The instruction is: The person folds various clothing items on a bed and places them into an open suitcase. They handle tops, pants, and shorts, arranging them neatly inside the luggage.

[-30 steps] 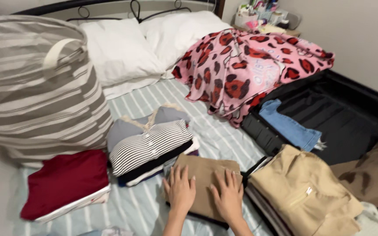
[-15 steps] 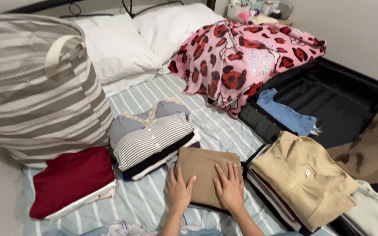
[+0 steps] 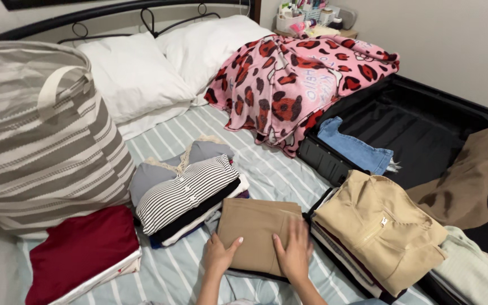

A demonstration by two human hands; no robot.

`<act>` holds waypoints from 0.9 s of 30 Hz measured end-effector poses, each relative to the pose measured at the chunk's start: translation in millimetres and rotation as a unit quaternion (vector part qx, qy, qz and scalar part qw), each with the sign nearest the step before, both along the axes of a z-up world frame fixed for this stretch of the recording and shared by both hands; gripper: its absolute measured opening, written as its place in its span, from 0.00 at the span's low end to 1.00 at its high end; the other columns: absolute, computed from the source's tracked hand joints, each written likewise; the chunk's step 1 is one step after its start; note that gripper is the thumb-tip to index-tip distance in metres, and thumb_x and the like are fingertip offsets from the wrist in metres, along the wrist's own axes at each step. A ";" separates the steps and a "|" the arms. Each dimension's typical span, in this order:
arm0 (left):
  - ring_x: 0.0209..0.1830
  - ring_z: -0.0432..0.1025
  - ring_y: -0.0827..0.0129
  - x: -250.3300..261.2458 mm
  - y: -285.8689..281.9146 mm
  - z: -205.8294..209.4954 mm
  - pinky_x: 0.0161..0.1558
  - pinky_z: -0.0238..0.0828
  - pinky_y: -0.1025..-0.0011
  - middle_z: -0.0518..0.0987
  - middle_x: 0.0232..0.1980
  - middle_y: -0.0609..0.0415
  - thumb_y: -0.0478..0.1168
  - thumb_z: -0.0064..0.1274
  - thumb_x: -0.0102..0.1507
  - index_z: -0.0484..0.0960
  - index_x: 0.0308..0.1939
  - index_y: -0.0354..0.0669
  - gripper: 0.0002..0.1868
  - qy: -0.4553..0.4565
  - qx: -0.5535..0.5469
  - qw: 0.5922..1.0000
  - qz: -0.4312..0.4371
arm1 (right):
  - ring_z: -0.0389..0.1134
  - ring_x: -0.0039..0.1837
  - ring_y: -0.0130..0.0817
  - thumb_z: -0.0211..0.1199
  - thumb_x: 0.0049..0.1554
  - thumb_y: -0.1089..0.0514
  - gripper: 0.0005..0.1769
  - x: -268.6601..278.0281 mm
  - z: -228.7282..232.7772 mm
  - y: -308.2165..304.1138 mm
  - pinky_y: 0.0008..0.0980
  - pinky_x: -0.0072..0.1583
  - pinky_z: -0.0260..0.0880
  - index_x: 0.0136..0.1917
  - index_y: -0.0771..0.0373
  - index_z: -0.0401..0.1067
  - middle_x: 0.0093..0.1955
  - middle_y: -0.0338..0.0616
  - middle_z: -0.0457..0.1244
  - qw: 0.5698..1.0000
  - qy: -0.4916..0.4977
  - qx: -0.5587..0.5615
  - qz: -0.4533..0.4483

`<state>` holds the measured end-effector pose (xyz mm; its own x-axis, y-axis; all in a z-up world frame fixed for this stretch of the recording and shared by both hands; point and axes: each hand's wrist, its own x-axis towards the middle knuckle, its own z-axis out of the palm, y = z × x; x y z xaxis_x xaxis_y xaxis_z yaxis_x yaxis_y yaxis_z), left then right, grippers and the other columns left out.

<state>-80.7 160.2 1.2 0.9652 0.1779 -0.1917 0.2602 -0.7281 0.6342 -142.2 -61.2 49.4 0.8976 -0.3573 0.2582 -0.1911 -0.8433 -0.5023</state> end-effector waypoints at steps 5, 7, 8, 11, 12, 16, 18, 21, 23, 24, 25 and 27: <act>0.64 0.70 0.48 -3.5 7.1 3.2 0.63 0.71 0.62 0.69 0.66 0.35 0.66 0.72 0.44 0.60 0.66 0.30 0.61 0.033 -0.116 0.990 0.067 | 0.50 0.80 0.52 0.65 0.49 0.30 0.59 -3.3 -3.6 1.4 0.60 0.72 0.51 0.83 0.51 0.42 0.83 0.49 0.44 0.980 0.076 0.138 -0.118; 0.66 0.68 0.49 -10.9 5.4 4.8 0.63 0.69 0.62 0.67 0.67 0.35 0.62 0.76 0.42 0.58 0.67 0.30 0.63 0.037 -0.151 0.980 0.128 | 0.54 0.75 0.57 0.67 0.45 0.29 0.63 -6.8 -4.5 -0.2 0.52 0.71 0.58 0.82 0.57 0.44 0.79 0.59 0.46 0.972 0.016 0.208 -0.109; 0.66 0.67 0.49 -12.7 5.0 6.9 0.63 0.68 0.62 0.66 0.67 0.34 0.60 0.79 0.42 0.57 0.67 0.29 0.64 0.036 -0.168 0.972 0.159 | 0.56 0.73 0.59 0.68 0.42 0.28 0.66 -6.2 -3.9 -1.5 0.48 0.70 0.61 0.81 0.61 0.46 0.77 0.64 0.47 0.965 -0.016 0.242 -0.104; 0.64 0.71 0.50 -19.5 9.3 13.0 0.63 0.71 0.59 0.70 0.65 0.32 0.56 0.79 0.41 0.57 0.68 0.24 0.65 0.040 -0.299 0.925 0.229 | 0.60 0.70 0.61 0.74 0.40 0.28 0.67 -7.0 -3.1 -5.2 0.45 0.67 0.64 0.76 0.71 0.49 0.72 0.71 0.52 0.961 0.003 0.235 -0.146; 0.63 0.72 0.50 -21.8 12.0 14.8 0.60 0.72 0.56 0.72 0.65 0.33 0.58 0.77 0.41 0.61 0.68 0.25 0.63 0.092 -0.336 0.913 0.212 | 0.64 0.68 0.59 0.74 0.39 0.28 0.67 -7.4 -3.0 -7.6 0.44 0.67 0.66 0.75 0.72 0.51 0.68 0.70 0.57 0.952 0.030 0.265 -0.153; 0.62 0.72 0.50 -26.1 24.6 18.2 0.57 0.75 0.52 0.75 0.67 0.41 0.67 0.69 0.44 0.72 0.68 0.37 0.56 0.246 -0.397 0.869 0.162 | 0.74 0.60 0.52 0.74 0.41 0.27 0.59 -5.1 -1.8 -28.5 0.41 0.63 0.72 0.67 0.76 0.63 0.58 0.65 0.69 0.912 0.133 0.346 -0.175; 0.62 0.72 0.49 -24.4 30.0 15.3 0.57 0.76 0.53 0.76 0.68 0.44 0.70 0.66 0.45 0.71 0.70 0.44 0.56 0.284 -0.400 0.859 0.147 | 0.76 0.58 0.50 0.73 0.41 0.28 0.56 -2.2 -1.7 -39.5 0.40 0.61 0.74 0.65 0.77 0.69 0.57 0.62 0.71 0.888 0.172 0.397 -0.156; 0.63 0.75 0.44 -18.9 32.2 0.5 0.57 0.76 0.55 0.78 0.68 0.45 0.71 0.65 0.45 0.67 0.73 0.48 0.58 0.310 -0.436 0.833 0.139 | 0.77 0.57 0.47 0.71 0.42 0.28 0.55 0.9 -4.6 -49.9 0.39 0.60 0.74 0.65 0.76 0.72 0.58 0.61 0.72 0.842 0.214 0.485 -0.101; 0.64 0.74 0.43 -18.8 27.2 -16.9 0.60 0.76 0.56 0.76 0.68 0.46 0.67 0.68 0.45 0.67 0.73 0.46 0.58 0.306 -0.477 0.807 0.166 | 0.77 0.58 0.46 0.71 0.43 0.28 0.56 1.8 -7.2 -52.6 0.38 0.61 0.73 0.67 0.78 0.71 0.60 0.61 0.72 0.822 0.244 0.506 -0.092; 0.65 0.71 0.44 -19.8 22.8 -27.0 0.61 0.73 0.55 0.75 0.68 0.46 0.65 0.68 0.47 0.66 0.73 0.46 0.56 0.290 -0.512 0.785 0.192 | 0.77 0.59 0.47 0.71 0.44 0.29 0.55 2.4 -7.9 -53.2 0.39 0.61 0.74 0.67 0.77 0.70 0.60 0.61 0.72 0.806 0.250 0.531 -0.080; 0.66 0.69 0.45 -20.2 15.5 -35.7 0.63 0.69 0.54 0.74 0.69 0.45 0.62 0.69 0.49 0.66 0.73 0.46 0.54 0.273 -0.547 0.761 0.217 | 0.77 0.59 0.49 0.71 0.44 0.29 0.55 3.7 -7.9 -53.5 0.40 0.61 0.74 0.68 0.77 0.70 0.61 0.62 0.72 0.789 0.254 0.555 -0.067; 0.67 0.67 0.51 -18.9 -2.9 -49.6 0.65 0.65 0.55 0.74 0.68 0.47 0.57 0.69 0.51 0.67 0.72 0.45 0.49 0.198 -0.638 0.698 0.260 | 0.75 0.62 0.47 0.70 0.45 0.31 0.52 8.5 -6.1 -54.1 0.40 0.63 0.74 0.69 0.72 0.69 0.63 0.58 0.71 0.758 0.271 0.592 -0.049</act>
